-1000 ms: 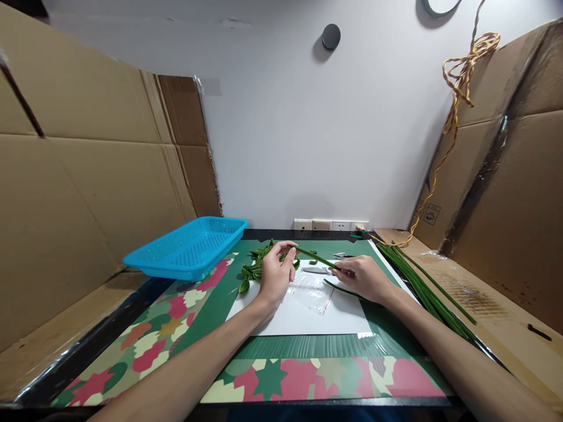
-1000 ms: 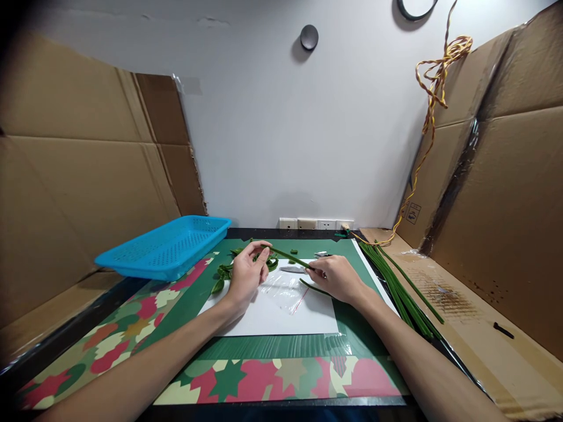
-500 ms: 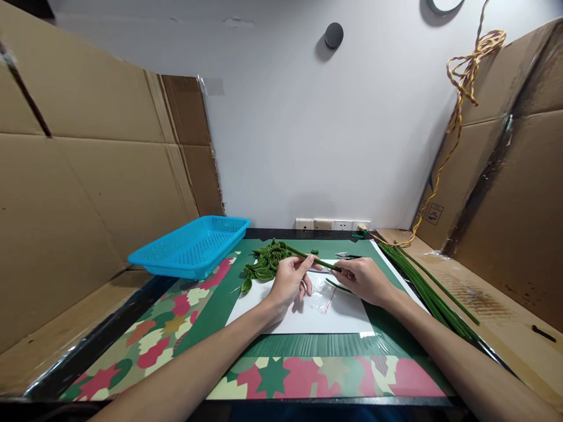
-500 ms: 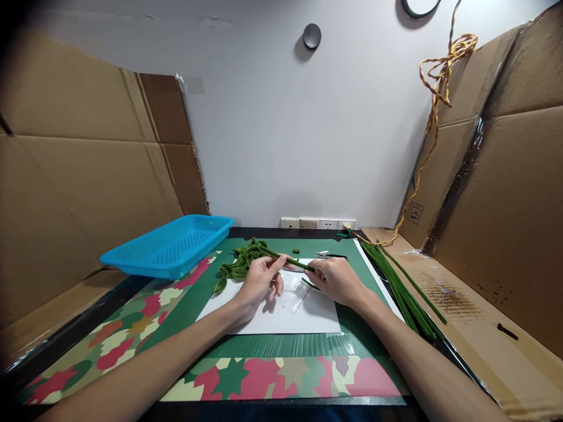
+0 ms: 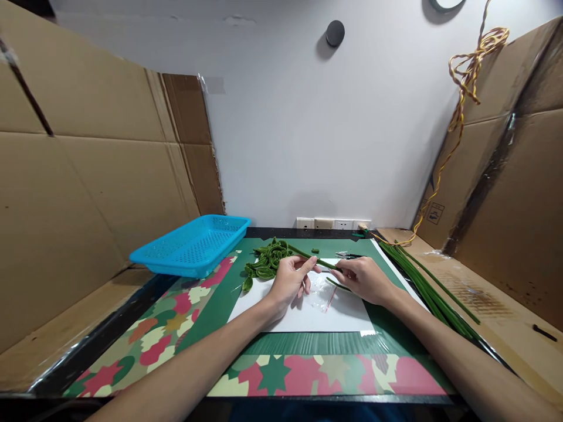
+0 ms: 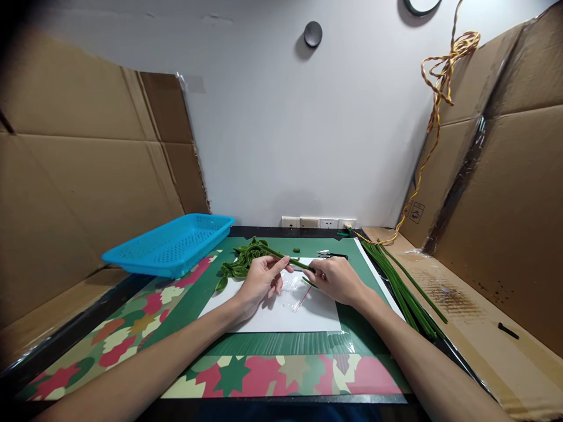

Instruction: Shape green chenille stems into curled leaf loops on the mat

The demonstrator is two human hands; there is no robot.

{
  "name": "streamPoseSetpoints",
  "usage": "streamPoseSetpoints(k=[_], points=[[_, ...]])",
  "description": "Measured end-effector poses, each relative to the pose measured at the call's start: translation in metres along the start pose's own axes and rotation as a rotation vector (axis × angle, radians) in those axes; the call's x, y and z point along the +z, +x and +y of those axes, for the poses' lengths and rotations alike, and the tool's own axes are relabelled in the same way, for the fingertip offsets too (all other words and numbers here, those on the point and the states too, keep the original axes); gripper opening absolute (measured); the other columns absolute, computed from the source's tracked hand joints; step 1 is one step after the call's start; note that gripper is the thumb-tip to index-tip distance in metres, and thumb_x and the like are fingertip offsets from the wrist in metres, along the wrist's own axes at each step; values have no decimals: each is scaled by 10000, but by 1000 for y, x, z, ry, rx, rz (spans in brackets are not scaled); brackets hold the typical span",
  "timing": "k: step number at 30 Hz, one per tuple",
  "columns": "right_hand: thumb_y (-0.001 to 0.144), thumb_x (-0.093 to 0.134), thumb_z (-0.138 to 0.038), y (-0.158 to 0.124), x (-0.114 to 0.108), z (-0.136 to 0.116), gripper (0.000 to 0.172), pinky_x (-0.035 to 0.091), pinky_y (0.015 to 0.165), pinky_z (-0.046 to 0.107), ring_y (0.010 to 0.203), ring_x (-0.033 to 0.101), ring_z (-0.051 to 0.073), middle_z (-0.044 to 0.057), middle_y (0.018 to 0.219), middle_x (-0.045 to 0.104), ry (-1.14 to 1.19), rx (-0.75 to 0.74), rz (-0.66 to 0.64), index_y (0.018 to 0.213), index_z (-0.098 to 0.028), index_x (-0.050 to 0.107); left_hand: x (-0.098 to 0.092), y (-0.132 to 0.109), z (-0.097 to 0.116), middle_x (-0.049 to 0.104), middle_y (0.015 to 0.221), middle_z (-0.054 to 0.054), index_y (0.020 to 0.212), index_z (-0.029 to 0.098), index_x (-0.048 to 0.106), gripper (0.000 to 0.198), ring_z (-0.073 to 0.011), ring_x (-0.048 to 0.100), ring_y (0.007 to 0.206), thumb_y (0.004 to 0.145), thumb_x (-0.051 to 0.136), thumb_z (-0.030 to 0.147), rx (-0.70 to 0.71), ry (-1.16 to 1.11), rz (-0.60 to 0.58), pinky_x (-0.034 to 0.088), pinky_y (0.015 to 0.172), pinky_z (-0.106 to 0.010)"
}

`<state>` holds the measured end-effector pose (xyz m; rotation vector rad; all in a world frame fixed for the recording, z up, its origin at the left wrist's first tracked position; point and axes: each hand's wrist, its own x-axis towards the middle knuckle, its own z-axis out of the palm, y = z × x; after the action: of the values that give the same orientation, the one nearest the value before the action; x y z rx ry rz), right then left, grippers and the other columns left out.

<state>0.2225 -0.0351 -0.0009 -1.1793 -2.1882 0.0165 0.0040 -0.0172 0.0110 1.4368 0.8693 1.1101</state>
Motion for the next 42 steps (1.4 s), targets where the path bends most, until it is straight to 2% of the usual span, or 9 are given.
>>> streamPoseSetpoints(k=[2,6,9,11,15,24,32,36,42], points=[[1025,515,-364,0,-2,-2,314,318,563,250,516,484,123,-14,598,600,21,-4,1,790,-208,655,0,0,0,666,618,-41,797,109,679,511,-59,478,347,796,735,617,2,12,-4,289,303,-163],[1047,476,-326,1,-4,-4,257,349,589,244,559,525,120,9,747,684,59,-21,-11,976,-211,695,1,-1,0,712,733,-78,789,109,690,532,-61,505,366,777,738,639,-5,35,-46,297,301,-170],[1047,486,-326,1,-4,-5,240,364,612,247,589,549,124,22,809,706,37,-57,-17,1010,-216,696,2,-3,0,666,616,-47,792,106,708,505,-70,489,355,789,744,610,-6,69,-78,296,304,-172],[1048,493,-332,0,-4,-5,240,365,619,249,611,564,130,29,822,708,-3,-80,-17,1011,-219,701,3,-4,0,654,588,-39,833,101,729,489,-79,489,358,801,743,588,4,90,-90,296,298,-177],[1050,490,-328,1,-4,-6,258,360,616,248,629,573,136,42,820,705,-38,-105,-13,969,-211,705,3,-5,-2,745,811,-104,979,103,757,509,-85,528,389,798,746,579,21,87,-113,311,282,-191],[1024,495,-241,1,-4,-4,214,358,615,245,640,565,135,28,813,703,25,-90,33,902,-210,669,3,-3,-2,739,806,-116,831,89,743,473,-60,484,384,806,750,561,-2,91,-78,281,301,-184],[1027,487,-297,1,-4,-3,247,321,557,245,544,474,121,-4,693,625,39,-21,114,847,-202,627,1,-2,-4,732,912,-99,919,110,697,443,-62,522,407,818,748,538,2,34,-90,309,295,-172],[1030,480,-300,0,-4,-3,229,319,554,244,530,481,119,-7,702,651,39,-21,108,890,-209,637,0,-1,-4,740,954,-118,865,102,689,451,-58,543,409,818,743,548,1,36,-80,342,303,-173],[1021,517,-298,0,-4,-4,159,362,590,238,557,543,124,2,803,724,12,-27,33,1036,-230,660,0,-1,-1,747,994,-137,869,100,689,472,-64,564,404,804,747,563,12,26,-49,350,299,-176]])
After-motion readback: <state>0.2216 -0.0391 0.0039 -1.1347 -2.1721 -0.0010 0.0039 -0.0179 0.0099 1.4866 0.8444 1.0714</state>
